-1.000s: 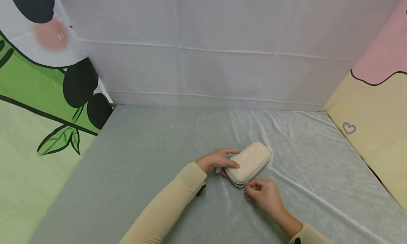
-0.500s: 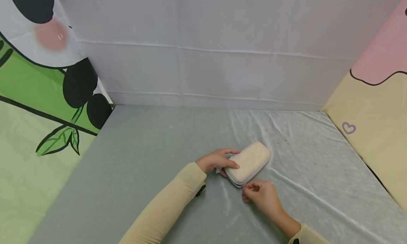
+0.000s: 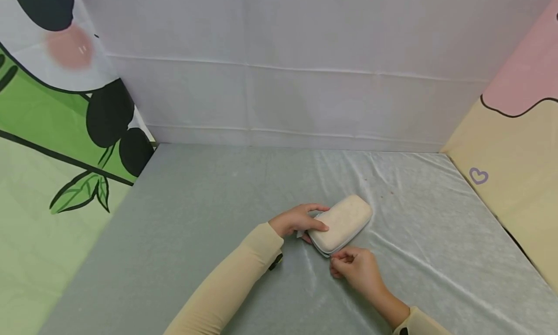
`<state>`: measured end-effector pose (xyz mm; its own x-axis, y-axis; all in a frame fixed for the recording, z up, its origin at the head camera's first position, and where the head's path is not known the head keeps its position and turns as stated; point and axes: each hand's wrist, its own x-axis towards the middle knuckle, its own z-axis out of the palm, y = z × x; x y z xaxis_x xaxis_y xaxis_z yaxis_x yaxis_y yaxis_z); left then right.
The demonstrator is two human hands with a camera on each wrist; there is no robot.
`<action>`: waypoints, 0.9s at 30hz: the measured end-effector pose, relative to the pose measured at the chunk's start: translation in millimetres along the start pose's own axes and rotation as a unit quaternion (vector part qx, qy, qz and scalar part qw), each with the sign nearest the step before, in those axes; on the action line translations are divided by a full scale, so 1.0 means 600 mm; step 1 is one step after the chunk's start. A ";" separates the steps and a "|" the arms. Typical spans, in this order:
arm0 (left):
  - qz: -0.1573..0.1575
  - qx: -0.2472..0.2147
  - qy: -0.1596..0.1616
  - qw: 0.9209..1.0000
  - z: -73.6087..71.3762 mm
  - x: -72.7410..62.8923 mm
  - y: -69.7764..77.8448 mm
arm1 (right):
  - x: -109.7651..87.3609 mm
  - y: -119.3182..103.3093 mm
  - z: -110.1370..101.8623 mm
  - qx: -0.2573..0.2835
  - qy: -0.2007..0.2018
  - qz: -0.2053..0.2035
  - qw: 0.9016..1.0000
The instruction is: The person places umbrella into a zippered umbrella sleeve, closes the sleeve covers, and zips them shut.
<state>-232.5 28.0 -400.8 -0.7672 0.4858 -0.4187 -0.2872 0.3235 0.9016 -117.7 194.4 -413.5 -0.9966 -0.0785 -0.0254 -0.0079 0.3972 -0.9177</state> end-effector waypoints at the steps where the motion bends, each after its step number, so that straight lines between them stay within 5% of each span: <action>1: 0.001 0.000 -0.001 1.000 0.000 0.000 0.000 | 0.000 0.000 0.000 -0.001 0.000 0.000 1.000; 7: -0.002 0.023 -0.004 1.000 -0.003 -0.002 0.002 | 0.000 -0.001 0.001 -0.013 0.003 0.002 1.000; 15: 0.034 0.135 0.003 0.990 -0.006 -0.005 0.009 | -0.002 -0.003 0.004 -0.007 0.000 0.010 1.000; 27: 0.036 0.130 0.028 0.991 -0.005 -0.003 0.007 | 0.000 -0.003 0.008 0.011 -0.003 0.009 1.000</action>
<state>-233.8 26.1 -395.9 -0.8132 0.4714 -0.3412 -0.0794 0.4909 0.8676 -117.6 189.1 -413.8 -0.9961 -0.0764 -0.0432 0.0110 0.3792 -0.9253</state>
